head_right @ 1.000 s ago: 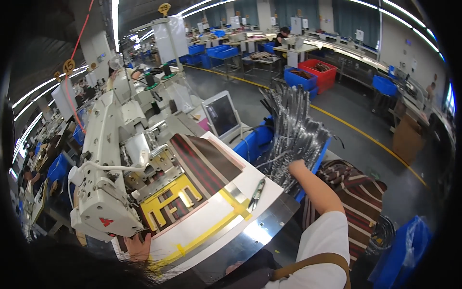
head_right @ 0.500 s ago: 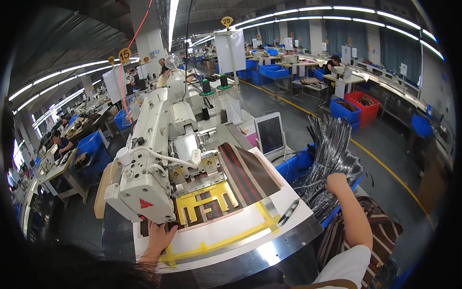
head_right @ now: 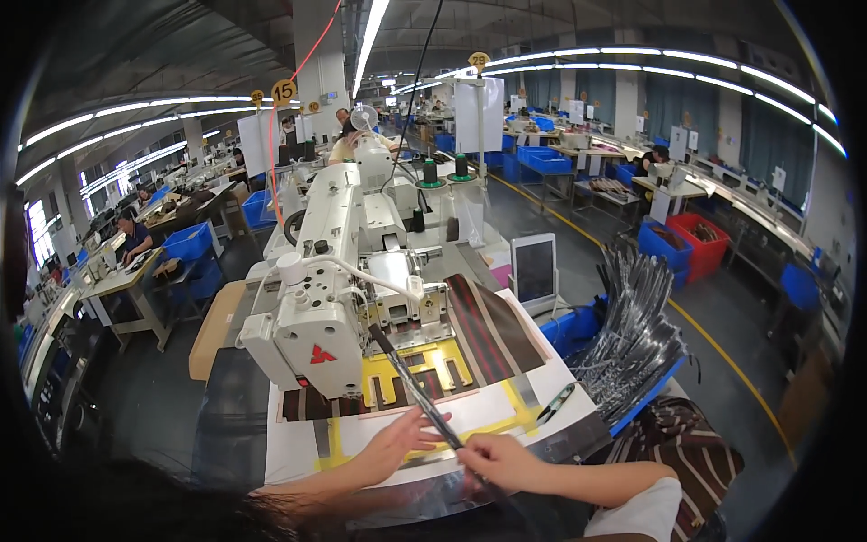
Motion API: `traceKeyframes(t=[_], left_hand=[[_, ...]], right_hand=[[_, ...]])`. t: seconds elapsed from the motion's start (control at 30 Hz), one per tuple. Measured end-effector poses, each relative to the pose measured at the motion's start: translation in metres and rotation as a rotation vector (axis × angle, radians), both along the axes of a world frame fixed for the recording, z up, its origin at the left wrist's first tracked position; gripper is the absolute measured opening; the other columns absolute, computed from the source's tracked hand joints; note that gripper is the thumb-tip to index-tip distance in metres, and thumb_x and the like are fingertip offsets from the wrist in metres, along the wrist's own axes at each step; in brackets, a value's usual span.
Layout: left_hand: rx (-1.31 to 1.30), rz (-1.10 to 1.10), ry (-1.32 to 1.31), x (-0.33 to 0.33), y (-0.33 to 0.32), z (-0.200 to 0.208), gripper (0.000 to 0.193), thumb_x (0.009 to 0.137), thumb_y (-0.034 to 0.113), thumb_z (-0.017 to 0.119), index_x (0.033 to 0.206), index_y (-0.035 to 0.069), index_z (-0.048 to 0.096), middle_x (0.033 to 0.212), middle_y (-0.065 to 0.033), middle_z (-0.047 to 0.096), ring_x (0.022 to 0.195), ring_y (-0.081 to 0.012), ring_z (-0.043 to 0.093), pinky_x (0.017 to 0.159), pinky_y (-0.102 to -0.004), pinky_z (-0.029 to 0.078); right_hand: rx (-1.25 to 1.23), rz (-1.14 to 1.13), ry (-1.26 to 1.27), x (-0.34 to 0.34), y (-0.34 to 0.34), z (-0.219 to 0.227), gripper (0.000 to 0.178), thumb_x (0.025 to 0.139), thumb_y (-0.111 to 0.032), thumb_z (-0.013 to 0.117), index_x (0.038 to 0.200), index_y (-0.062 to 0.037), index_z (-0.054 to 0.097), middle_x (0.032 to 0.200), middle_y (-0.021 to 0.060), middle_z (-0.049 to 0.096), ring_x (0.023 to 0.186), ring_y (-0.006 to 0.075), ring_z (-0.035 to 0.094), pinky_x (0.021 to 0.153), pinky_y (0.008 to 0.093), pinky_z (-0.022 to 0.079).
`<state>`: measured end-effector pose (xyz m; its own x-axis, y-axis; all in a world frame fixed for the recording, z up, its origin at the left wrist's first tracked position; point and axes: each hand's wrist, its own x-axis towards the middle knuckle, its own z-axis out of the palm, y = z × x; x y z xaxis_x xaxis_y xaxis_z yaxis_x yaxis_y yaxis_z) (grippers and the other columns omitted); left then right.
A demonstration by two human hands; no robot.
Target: Sewing and assembling components onto striped fabric bags using an industrial sewing machine.
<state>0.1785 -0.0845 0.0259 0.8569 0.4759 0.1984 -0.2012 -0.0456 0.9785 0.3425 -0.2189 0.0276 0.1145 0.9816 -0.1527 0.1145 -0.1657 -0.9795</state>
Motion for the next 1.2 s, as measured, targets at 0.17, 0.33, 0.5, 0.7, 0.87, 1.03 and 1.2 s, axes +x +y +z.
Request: traceKeyframes(t=[0.17,0.33,0.5,0.7,0.87,1.03,1.2], left_hand=[[-0.130,0.213,-0.101,-0.013,0.011,0.016,0.031,0.099,0.024,0.032,0.110,-0.001,0.048,0.073,-0.0058,0.053,0.062,-0.0126,0.055,0.061,-0.0243,0.046],[-0.154,0.158,0.056,-0.018,0.006,0.022,0.024,0.099,0.019,0.031,0.105,0.000,0.045,0.064,-0.0033,0.046,0.050,-0.0115,0.048,0.052,-0.0238,0.042],[-0.172,0.114,0.156,-0.015,-0.005,0.020,0.023,0.099,0.019,0.031,0.104,0.000,0.045,0.063,-0.0032,0.046,0.050,-0.0120,0.048,0.052,-0.0233,0.043],[-0.245,0.055,0.210,-0.012,-0.016,0.003,0.022,0.098,0.017,0.033,0.103,0.001,0.047,0.068,-0.0038,0.050,0.057,-0.0112,0.051,0.055,-0.0240,0.043],[-0.263,0.021,0.232,-0.011,-0.015,0.003,0.022,0.098,0.016,0.033,0.103,0.000,0.046,0.070,-0.0051,0.051,0.059,-0.0124,0.053,0.058,-0.0244,0.045],[-0.287,-0.025,0.187,-0.010,-0.014,-0.002,0.023,0.098,0.016,0.032,0.104,-0.001,0.046,0.071,-0.0059,0.053,0.062,-0.0130,0.054,0.061,-0.0256,0.046],[-0.308,-0.066,0.193,-0.012,-0.014,-0.004,0.027,0.099,0.019,0.032,0.109,-0.001,0.046,0.081,-0.0080,0.056,0.068,-0.0138,0.057,0.064,-0.0266,0.048]], right_hand=[[0.369,0.355,-0.508,-0.025,0.028,-0.001,0.027,0.092,-0.030,0.050,0.086,-0.0065,0.062,0.066,0.0020,0.061,0.061,0.0107,0.058,0.056,0.0257,0.045],[0.476,0.023,0.045,0.002,0.101,0.046,0.036,0.096,-0.030,0.041,0.100,-0.0003,0.062,0.066,0.0024,0.054,0.061,0.0077,0.050,0.056,0.0219,0.041],[0.282,0.106,-0.176,-0.010,0.136,0.072,0.037,0.095,-0.033,0.045,0.092,-0.0030,0.065,0.063,-0.0031,0.051,0.059,0.0046,0.045,0.053,0.0195,0.037],[0.435,-0.074,0.181,0.010,0.156,0.066,0.036,0.094,-0.035,0.047,0.083,-0.0049,0.064,0.060,-0.0062,0.047,0.052,0.0012,0.039,0.048,0.0173,0.031],[0.432,-0.073,0.140,0.014,0.152,0.069,0.036,0.094,-0.035,0.047,0.083,-0.0051,0.063,0.060,-0.0061,0.047,0.053,0.0014,0.040,0.047,0.0176,0.032],[0.416,-0.070,0.116,0.018,0.152,0.066,0.036,0.094,-0.034,0.047,0.083,-0.0045,0.064,0.061,-0.0051,0.049,0.053,0.0015,0.042,0.047,0.0173,0.034],[0.434,-0.065,0.134,0.014,0.152,0.066,0.036,0.094,-0.034,0.048,0.082,-0.0038,0.064,0.061,-0.0051,0.049,0.053,0.0016,0.042,0.047,0.0174,0.034]])
